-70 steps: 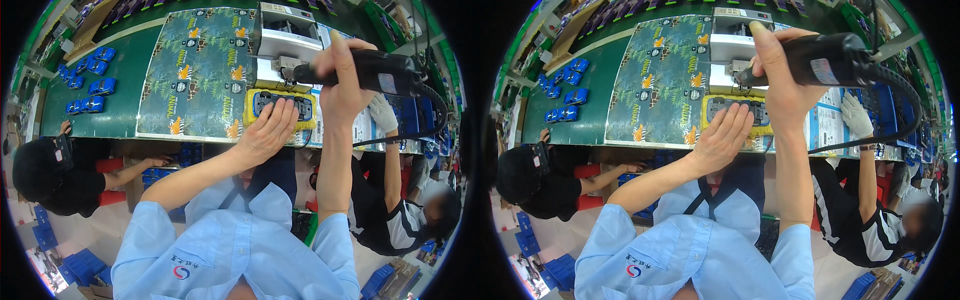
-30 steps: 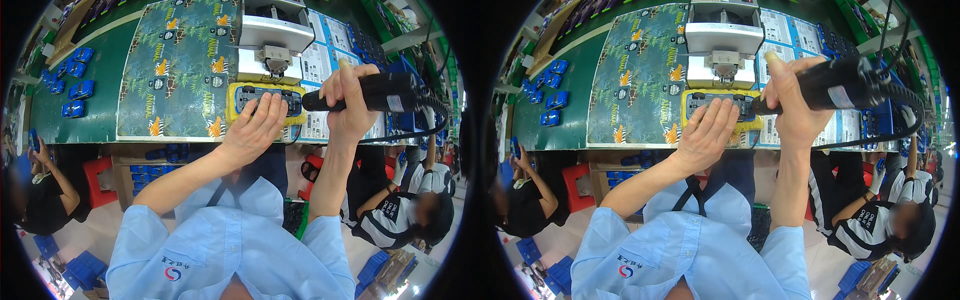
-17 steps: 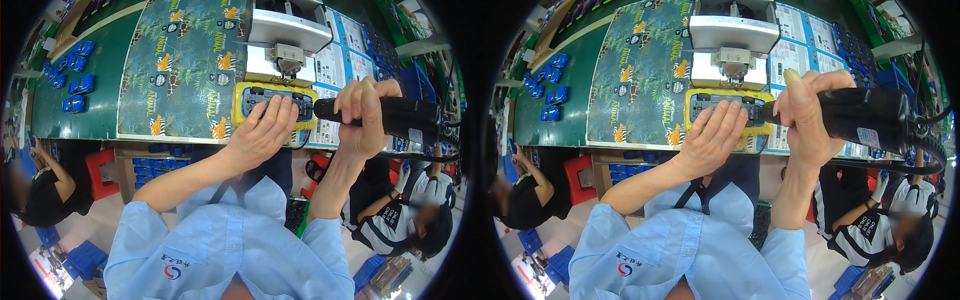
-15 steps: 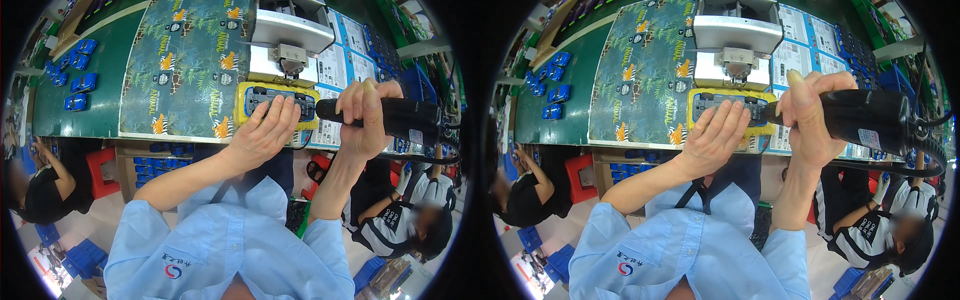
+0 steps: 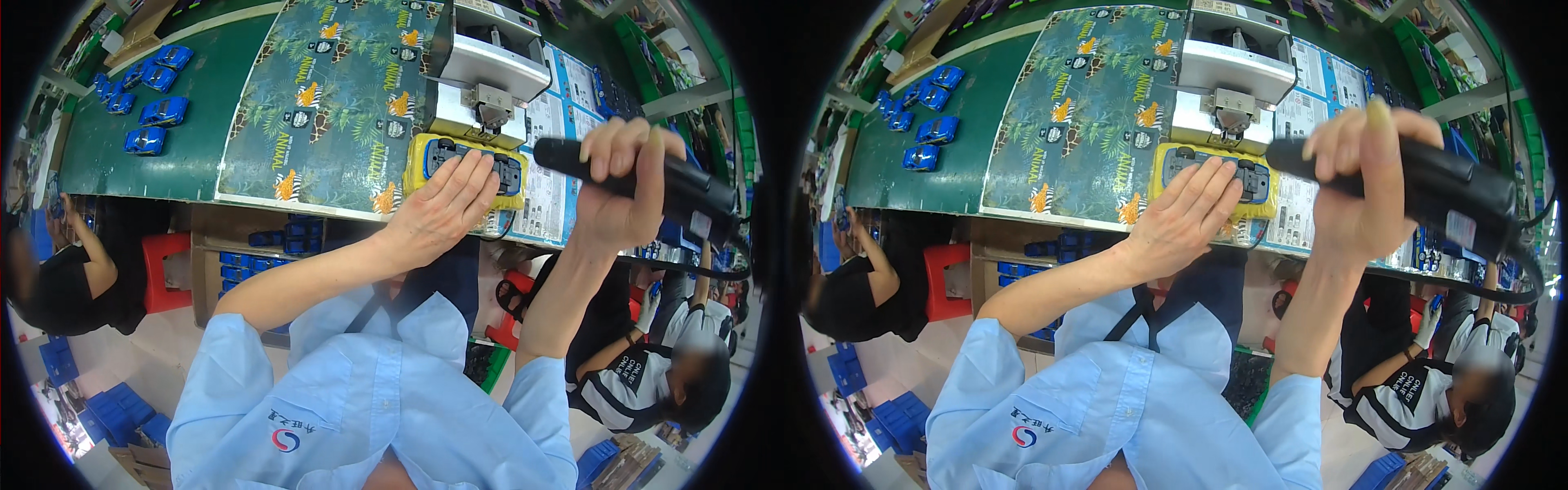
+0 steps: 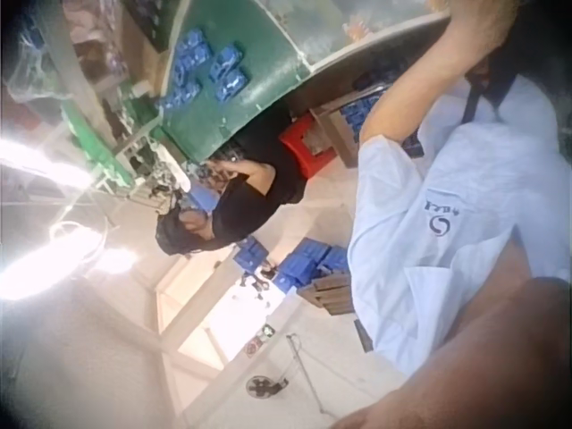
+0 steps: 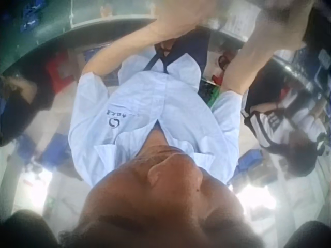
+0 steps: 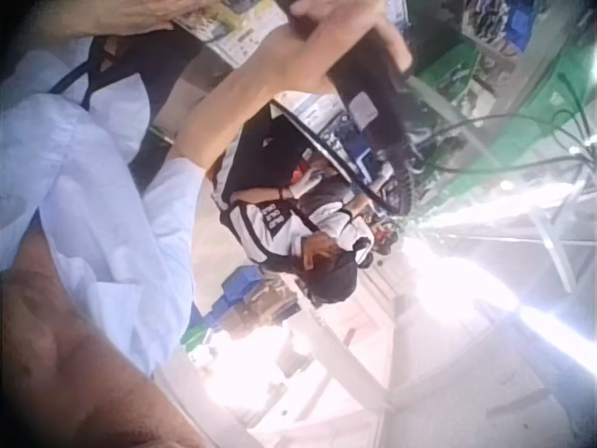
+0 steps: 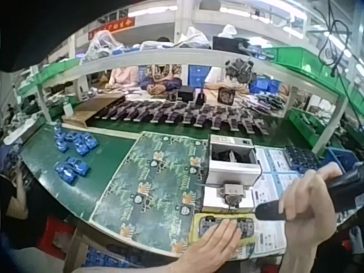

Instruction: Assembling small electronic devices using an electric screwdriver on a factory production line.

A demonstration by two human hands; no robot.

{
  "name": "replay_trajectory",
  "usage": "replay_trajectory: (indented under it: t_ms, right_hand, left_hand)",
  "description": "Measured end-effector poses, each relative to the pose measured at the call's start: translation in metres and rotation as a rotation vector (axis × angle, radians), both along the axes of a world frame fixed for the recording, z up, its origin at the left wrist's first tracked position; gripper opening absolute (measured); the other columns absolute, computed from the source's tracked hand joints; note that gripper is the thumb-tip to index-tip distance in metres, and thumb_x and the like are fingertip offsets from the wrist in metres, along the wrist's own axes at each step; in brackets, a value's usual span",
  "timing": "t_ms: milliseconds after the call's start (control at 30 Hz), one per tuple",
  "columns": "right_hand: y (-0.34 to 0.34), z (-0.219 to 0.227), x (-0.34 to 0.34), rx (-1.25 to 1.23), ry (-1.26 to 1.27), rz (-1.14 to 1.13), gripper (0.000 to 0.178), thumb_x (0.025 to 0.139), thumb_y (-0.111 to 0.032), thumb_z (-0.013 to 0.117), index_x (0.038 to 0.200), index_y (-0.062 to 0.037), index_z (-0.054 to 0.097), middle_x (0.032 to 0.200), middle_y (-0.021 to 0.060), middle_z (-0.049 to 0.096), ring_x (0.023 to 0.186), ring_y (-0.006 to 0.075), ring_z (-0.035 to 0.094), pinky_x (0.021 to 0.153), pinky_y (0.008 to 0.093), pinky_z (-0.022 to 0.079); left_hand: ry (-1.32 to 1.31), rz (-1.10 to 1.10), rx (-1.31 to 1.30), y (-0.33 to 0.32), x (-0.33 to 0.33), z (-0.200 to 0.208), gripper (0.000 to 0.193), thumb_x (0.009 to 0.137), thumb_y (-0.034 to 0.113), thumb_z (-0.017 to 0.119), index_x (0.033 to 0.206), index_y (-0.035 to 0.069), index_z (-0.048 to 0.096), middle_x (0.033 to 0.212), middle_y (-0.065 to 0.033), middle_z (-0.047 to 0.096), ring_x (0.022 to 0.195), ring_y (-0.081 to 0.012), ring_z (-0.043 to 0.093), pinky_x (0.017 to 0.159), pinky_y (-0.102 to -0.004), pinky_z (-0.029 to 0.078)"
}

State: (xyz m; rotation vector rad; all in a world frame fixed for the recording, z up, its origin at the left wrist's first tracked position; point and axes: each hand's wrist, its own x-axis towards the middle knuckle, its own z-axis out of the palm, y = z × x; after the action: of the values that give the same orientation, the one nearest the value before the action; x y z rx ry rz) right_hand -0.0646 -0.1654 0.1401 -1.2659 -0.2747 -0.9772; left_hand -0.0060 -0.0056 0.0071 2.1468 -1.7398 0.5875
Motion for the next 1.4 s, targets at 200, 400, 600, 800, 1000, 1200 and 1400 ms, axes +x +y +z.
replay_trajectory:
  t_ms: [200,400,600,800,1000,1200,1400]
  right_hand:
    - [0.010,-0.016,0.052,-0.059,0.013,-0.152,0.017,0.086,0.001,0.072,0.092,0.0021,0.056,0.061,0.0060,0.057,0.049,0.0123,0.054,0.054,0.0275,0.049]
    - [0.010,-0.013,0.059,-0.215,0.152,-0.224,0.009,0.091,-0.003,0.065,0.089,0.0004,0.057,0.062,0.0045,0.048,0.050,0.0141,0.048,0.054,0.0312,0.045]
    - [0.008,-0.007,0.056,-0.054,0.255,-0.019,0.018,0.099,-0.014,0.053,0.093,0.0010,0.061,0.065,0.0014,0.042,0.053,0.0126,0.044,0.055,0.0304,0.040]
    - [0.048,-0.017,0.046,0.015,0.181,0.144,0.015,0.100,-0.012,0.048,0.087,-0.0052,0.050,0.063,0.0027,0.042,0.052,0.0133,0.043,0.055,0.0311,0.039]
    - [0.059,-0.021,0.049,-0.074,0.246,0.103,0.012,0.098,-0.010,0.053,0.088,-0.0046,0.049,0.063,0.0046,0.045,0.052,0.0144,0.046,0.054,0.0321,0.043]
    - [0.060,-0.026,0.056,-0.277,0.286,0.058,0.015,0.094,-0.002,0.060,0.086,-0.0036,0.047,0.062,0.0048,0.047,0.047,0.0125,0.043,0.049,0.0295,0.043]
    - [0.055,-0.036,0.061,-0.388,0.239,0.094,0.014,0.095,-0.004,0.055,0.085,-0.0038,0.045,0.064,0.0051,0.046,0.050,0.0121,0.045,0.052,0.0303,0.043]
  left_hand:
    - [-0.112,0.035,-0.060,-0.004,0.000,-0.014,0.053,0.089,0.023,0.055,0.136,0.000,0.047,0.144,-0.0197,0.047,0.134,-0.0317,0.046,0.111,-0.0410,0.034]
    - [-0.178,0.082,-0.064,-0.006,0.001,-0.016,0.052,0.090,0.024,0.053,0.137,0.002,0.049,0.143,-0.0169,0.049,0.133,-0.0295,0.047,0.110,-0.0393,0.034]
    - [-0.113,0.068,-0.137,-0.009,0.000,-0.020,0.053,0.088,0.024,0.053,0.137,0.002,0.049,0.139,-0.0159,0.051,0.130,-0.0286,0.049,0.110,-0.0393,0.033]
    - [-0.184,0.097,-0.138,-0.009,0.002,-0.025,0.049,0.089,0.026,0.050,0.133,0.004,0.052,0.122,-0.0077,0.055,0.122,-0.0228,0.049,0.109,-0.0388,0.033]
    - [-0.176,0.070,-0.130,-0.007,0.002,-0.027,0.049,0.089,0.027,0.051,0.133,0.004,0.051,0.122,-0.0065,0.054,0.121,-0.0209,0.049,0.108,-0.0394,0.034]
    - [-0.191,0.069,-0.154,-0.004,0.001,-0.030,0.043,0.090,0.025,0.050,0.128,0.006,0.054,0.119,-0.0049,0.055,0.117,-0.0198,0.051,0.106,-0.0383,0.036]
    - [-0.111,0.007,-0.155,-0.002,0.003,-0.031,0.038,0.087,0.025,0.054,0.121,0.009,0.056,0.119,-0.0040,0.056,0.117,-0.0202,0.052,0.103,-0.0376,0.038]
